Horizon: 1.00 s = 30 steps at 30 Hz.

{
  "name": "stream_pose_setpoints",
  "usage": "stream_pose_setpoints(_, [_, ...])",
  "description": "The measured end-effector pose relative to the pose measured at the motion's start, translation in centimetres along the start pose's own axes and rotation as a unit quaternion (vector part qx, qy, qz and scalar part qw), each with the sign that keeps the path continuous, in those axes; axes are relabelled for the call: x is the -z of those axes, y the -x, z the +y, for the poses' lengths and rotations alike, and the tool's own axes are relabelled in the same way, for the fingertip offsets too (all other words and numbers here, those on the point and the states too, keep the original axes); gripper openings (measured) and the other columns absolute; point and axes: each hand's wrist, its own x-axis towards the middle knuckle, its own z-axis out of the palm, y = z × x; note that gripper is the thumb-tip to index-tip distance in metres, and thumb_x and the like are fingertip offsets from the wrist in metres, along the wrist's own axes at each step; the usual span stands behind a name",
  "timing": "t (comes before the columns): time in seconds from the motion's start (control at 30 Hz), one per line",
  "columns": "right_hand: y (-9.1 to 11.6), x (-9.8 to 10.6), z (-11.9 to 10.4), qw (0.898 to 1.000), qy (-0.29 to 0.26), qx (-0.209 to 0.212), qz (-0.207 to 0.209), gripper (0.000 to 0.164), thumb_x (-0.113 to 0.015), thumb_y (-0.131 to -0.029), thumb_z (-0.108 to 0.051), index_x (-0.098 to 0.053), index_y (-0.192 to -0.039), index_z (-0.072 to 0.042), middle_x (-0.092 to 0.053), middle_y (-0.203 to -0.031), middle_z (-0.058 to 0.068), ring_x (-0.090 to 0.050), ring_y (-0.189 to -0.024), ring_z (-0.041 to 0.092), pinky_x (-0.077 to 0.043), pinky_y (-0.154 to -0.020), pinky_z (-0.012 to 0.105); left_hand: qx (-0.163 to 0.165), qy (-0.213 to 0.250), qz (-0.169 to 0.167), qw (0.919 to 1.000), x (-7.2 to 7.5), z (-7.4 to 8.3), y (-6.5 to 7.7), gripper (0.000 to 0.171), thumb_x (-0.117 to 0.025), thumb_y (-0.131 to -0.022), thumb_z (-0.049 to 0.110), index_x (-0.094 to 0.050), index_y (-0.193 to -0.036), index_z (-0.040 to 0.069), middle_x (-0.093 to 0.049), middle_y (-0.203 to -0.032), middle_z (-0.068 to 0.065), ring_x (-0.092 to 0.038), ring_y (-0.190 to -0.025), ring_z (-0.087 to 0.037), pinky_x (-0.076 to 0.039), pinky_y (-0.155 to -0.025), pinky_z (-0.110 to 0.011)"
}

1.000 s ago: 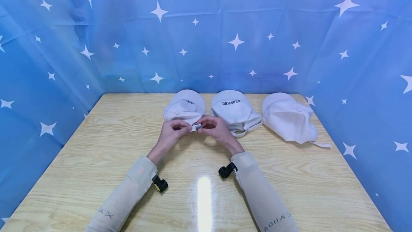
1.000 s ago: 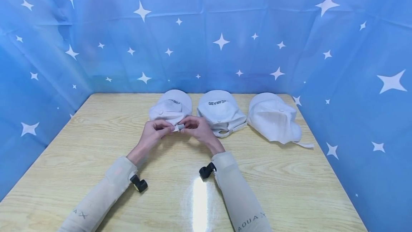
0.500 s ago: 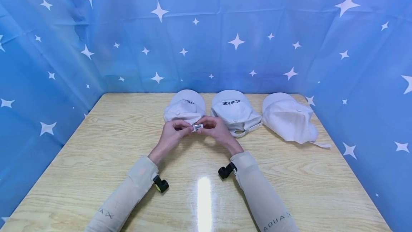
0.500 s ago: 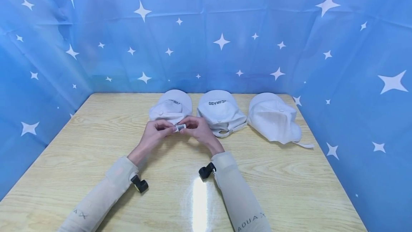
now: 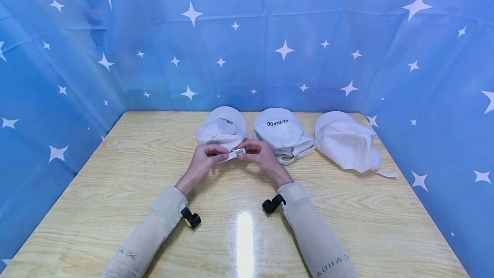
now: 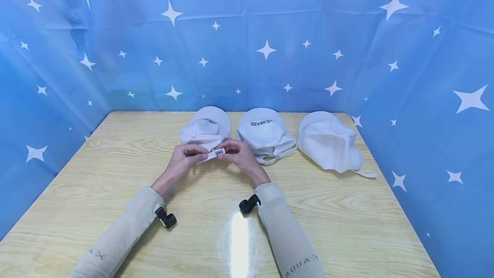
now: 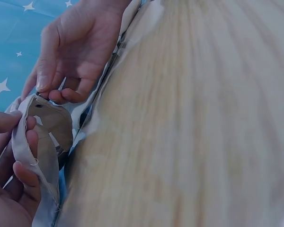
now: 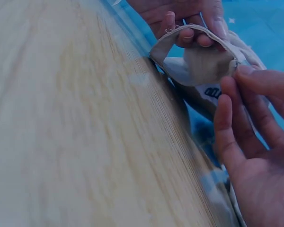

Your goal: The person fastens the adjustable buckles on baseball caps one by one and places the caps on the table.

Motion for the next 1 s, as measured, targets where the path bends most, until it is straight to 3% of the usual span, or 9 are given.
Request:
stream_pose_setpoints(0.2, [-0.02,0.06,0.24,1.000,-0.005,-0.006,-0.002,0.027,-0.077,-0.090,-0.002,-0.072,-0.115,0.004,-0.074,-0.096,0.007,-0.067,-0.080,0.013,-0.055,-0.071,0.026,0.002,-0.001,-0.008,1.0000,0.02,-0.20,-0.03,0.015,-0.077,-0.089,0.006,-0.078,-0.102,-0.001,-0.077,-0.096,-0.005,-0.067,-0.078,-0.010,-0.053,-0.067,-0.020])
stream_pose_setpoints(0.4, [0.09,-0.01,0.11,1.000,-0.008,-0.003,-0.009,0.027,-0.077,-0.090,-0.004,-0.072,-0.115,0.004,-0.072,-0.096,0.009,-0.066,-0.079,0.013,-0.056,-0.071,0.028,0.000,-0.019,-0.009,0.9998,0.04,-0.24,-0.03,0.016,-0.078,-0.091,0.012,-0.079,-0.102,0.001,-0.077,-0.098,-0.010,-0.067,-0.080,-0.011,-0.053,-0.070,-0.020])
stream_pose_setpoints(0.63, [0.06,-0.16,0.13,1.000,0.007,-0.004,-0.011,0.028,-0.077,-0.088,0.001,-0.072,-0.115,0.003,-0.070,-0.094,0.005,-0.067,-0.080,0.013,-0.057,-0.073,0.027,0.005,-0.036,-0.007,0.9993,-0.15,-0.45,-0.01,0.016,-0.078,-0.092,0.016,-0.079,-0.102,0.003,-0.073,-0.091,-0.005,-0.062,-0.077,-0.012,-0.051,-0.067,-0.020])
stream_pose_setpoints(1.0, [-0.04,-0.23,0.10,1.000,0.015,-0.007,-0.007,0.029,-0.077,-0.088,0.000,-0.071,-0.116,0.003,-0.069,-0.094,0.003,-0.066,-0.081,0.012,-0.056,-0.074,0.023,0.001,-0.054,0.005,0.9985,-0.61,-0.17,-0.04,0.012,-0.076,-0.094,0.012,-0.079,-0.101,0.002,-0.076,-0.099,-0.014,-0.063,-0.082,-0.012,-0.051,-0.071,-0.020])
